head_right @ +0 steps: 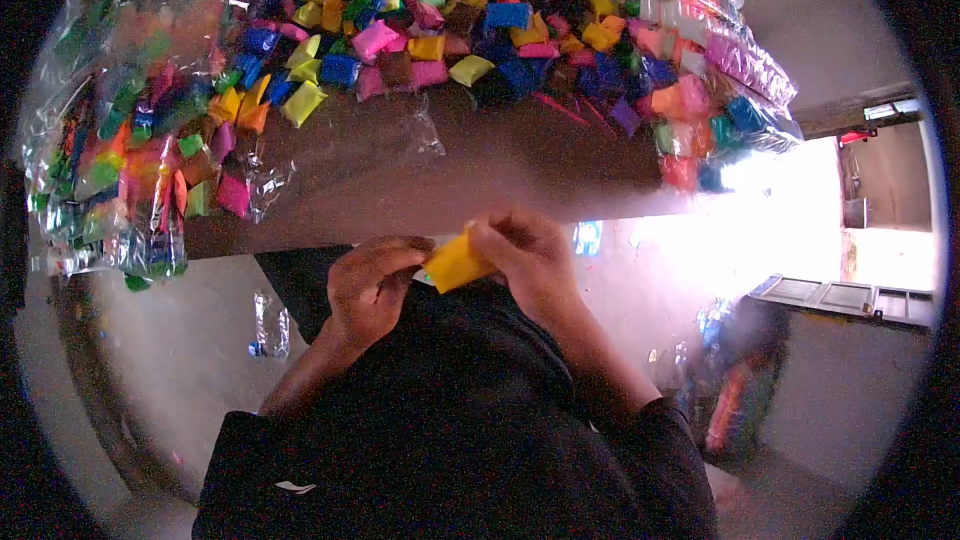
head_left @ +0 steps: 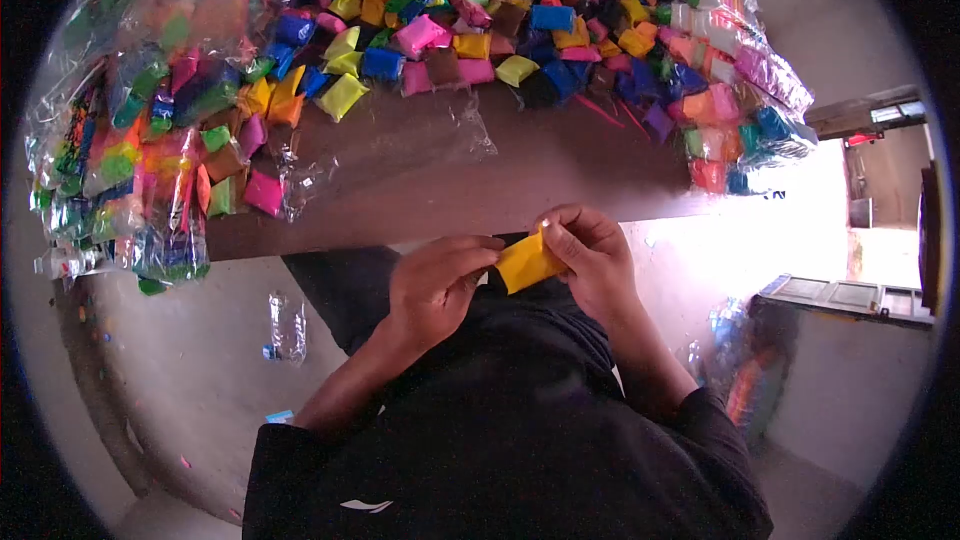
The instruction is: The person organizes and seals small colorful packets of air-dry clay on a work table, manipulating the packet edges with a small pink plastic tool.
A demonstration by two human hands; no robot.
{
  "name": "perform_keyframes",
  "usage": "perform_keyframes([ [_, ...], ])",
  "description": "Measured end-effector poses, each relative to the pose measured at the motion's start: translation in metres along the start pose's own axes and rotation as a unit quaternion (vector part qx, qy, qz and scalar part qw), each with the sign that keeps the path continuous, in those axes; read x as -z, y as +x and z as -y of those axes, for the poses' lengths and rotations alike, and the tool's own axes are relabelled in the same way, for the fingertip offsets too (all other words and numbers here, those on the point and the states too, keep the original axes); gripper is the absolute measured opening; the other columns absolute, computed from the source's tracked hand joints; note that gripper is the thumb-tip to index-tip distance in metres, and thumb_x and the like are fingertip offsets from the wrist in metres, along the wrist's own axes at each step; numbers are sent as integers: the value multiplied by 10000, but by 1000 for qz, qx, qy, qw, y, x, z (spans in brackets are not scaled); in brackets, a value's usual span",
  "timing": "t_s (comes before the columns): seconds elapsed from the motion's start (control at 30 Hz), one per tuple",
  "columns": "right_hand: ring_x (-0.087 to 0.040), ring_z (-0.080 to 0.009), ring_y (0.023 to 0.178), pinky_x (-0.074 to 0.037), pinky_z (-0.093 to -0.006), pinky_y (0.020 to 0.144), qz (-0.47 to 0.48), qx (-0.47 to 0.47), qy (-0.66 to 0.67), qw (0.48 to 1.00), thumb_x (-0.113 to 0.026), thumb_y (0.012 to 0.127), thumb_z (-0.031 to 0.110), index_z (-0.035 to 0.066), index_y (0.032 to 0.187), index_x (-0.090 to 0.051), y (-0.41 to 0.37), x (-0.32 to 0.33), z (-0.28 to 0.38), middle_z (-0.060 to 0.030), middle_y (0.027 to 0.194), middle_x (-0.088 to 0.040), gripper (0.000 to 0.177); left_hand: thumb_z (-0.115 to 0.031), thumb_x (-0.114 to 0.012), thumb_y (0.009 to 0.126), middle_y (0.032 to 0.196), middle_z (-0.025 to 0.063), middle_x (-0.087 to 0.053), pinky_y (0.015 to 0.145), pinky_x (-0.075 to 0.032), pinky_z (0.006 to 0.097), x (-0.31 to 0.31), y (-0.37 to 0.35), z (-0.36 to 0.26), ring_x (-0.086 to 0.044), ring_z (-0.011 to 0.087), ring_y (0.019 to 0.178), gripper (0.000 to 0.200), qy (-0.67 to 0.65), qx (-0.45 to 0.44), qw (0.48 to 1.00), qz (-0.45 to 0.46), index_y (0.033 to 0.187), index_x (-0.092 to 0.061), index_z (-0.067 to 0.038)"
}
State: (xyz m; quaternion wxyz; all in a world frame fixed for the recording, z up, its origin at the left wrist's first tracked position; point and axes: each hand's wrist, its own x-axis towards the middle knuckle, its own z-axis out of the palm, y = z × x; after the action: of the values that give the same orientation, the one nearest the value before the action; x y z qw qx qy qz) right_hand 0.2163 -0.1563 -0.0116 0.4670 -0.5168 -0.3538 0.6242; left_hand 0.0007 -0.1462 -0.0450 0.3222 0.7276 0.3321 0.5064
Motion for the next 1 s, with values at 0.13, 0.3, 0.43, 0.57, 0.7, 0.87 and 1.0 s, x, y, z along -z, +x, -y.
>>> perform_keyframes([
  [0.13,-664,-165,839,-536,-244,685,78,-7,16,997,-696,955,118,4,1034,-659,14,-10,1,-88,1008,-671,144,54,-634,922,1087,152,-719,853,-581,328,4,-5,11,-718,220,992,164,-68,152,985,-51,1066,-675,-10],
  [0.3,-689,-215,921,-614,-362,792,59,1,-7,998,-666,963,78,-6,1057,-631,23,-17,-17,-118,1034,-657,131,-25,-565,1013,1217,134,-664,916,-563,324,1,-5,9,-671,197,1089,234,-367,365,836,-181,1242,-595,12],
  [0.43,-688,-219,937,-613,-366,809,7,-20,67,998,-650,973,77,-7,1092,-619,24,-22,-31,-119,1055,-652,150,-96,-572,1030,1263,133,-632,946,-549,332,-2,-8,12,-652,196,1108,332,-354,327,866,-133,1336,-543,29],
  [0.57,-688,-215,964,-607,-356,850,8,-19,53,998,-659,954,26,-13,1121,-618,19,-19,-33,-132,1101,-659,176,-111,-574,1034,1298,142,-610,956,-541,320,-2,-4,16,-642,196,1133,367,-349,352,864,-88,1368,-524,32],
  [0.7,-699,-209,936,-604,-348,870,1,-20,-39,999,-674,929,-23,-16,1137,-627,14,0,-35,-137,1080,-686,213,-90,-625,1004,1259,145,-627,956,-539,315,-18,-1,10,-643,190,1130,323,-367,376,844,-106,1294,-558,37],
  [0.87,-703,-202,902,-601,-336,850,-49,2,-19,999,-676,931,-17,-19,1104,-641,10,26,-40,-131,1044,-695,176,-43,-735,920,1095,125,-692,891,-562,295,-52,-11,-4,-687,149,993,247,-260,359,894,-69,1106,-585,22],
  [1.0,-679,-124,864,-542,-264,794,-58,62,-38,996,-711,920,43,-28,992,-696,1,42,-41,-63,970,-722,102,-51,-753,908,948,57,-687,723,-540,224,-73,8,-19,-640,84,821,302,-208,345,910,-102,1147,-594,41],
])
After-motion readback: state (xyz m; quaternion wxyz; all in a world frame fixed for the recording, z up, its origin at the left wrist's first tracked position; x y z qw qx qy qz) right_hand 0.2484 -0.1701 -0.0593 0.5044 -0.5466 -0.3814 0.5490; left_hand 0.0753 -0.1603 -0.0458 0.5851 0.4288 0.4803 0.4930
